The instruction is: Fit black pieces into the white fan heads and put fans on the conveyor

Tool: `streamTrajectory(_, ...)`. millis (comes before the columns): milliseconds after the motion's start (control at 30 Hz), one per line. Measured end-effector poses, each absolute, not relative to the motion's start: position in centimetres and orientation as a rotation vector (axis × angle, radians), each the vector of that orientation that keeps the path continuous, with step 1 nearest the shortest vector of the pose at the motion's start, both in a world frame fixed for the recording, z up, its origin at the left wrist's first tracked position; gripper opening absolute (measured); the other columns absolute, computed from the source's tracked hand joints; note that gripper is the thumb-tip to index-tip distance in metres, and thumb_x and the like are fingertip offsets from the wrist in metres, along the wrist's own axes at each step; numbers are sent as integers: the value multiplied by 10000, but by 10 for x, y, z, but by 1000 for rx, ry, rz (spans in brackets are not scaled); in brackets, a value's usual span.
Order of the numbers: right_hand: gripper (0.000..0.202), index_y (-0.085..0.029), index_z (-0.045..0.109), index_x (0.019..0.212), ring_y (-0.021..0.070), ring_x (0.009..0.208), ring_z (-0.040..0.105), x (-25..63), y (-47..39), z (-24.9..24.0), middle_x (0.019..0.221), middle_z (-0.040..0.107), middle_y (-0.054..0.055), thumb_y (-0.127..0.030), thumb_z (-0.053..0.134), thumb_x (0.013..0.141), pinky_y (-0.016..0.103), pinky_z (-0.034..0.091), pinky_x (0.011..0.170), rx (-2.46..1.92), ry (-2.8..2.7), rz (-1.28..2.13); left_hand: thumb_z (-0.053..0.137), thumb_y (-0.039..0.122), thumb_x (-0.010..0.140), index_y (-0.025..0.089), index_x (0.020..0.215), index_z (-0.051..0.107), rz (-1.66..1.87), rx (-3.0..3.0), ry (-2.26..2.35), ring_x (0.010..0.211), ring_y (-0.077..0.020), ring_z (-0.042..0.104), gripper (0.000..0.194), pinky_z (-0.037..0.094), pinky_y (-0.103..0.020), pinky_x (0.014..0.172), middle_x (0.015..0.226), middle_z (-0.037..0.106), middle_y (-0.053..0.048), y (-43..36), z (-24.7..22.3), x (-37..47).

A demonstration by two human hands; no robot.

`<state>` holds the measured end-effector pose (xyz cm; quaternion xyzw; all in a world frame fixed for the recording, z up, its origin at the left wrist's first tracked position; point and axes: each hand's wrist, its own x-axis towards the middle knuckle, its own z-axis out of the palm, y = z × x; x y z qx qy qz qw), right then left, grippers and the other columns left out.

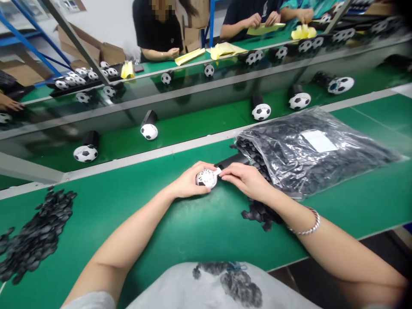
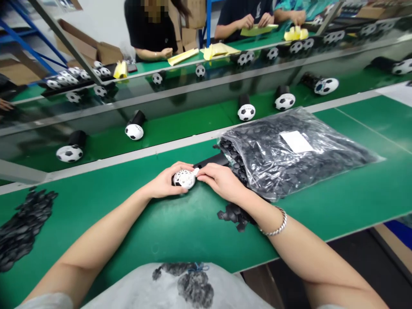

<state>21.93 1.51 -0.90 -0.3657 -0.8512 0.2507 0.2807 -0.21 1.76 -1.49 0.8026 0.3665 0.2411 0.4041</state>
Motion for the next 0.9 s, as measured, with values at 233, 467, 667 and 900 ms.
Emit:
streamTrajectory(233,183,-198,619,953,159,825,587,217,12,-7,877,617,46,-163,459,870,276,465,749,-981,-2269,752,656,176,656,228,1164,470,586,2008,923,1159,-223,460,544,340,-383,1012,1233,468,-60,18,-15,0)
streamTrajectory(467,58,-174,585,838,140,719,581,214,8,-6,806,628,27,-175,527,835,246,450,658,-990,-2191,832,634,152,655,237,1155,464,590,2027,946,1160,-221,451,535,348,-382,1005,1226,462,-53,15,-15,2)
streamTrajectory(667,72,-182,598,856,135,709,584,209,5,-10,813,642,20,-168,539,817,251,460,677,-978,-2126,1003,642,142,644,223,1144,472,612,2041,943,1156,-221,449,535,340,-379,1008,1216,464,-61,14,-15,2)
streamTrajectory(900,69,-170,594,756,97,574,530,205,6,-21,727,575,-3,-237,597,771,216,431,557,-1044,-1890,1224,716,224,629,204,1092,514,713,2001,980,1084,-224,492,505,377,-371,954,1144,510,-71,14,-21,6)
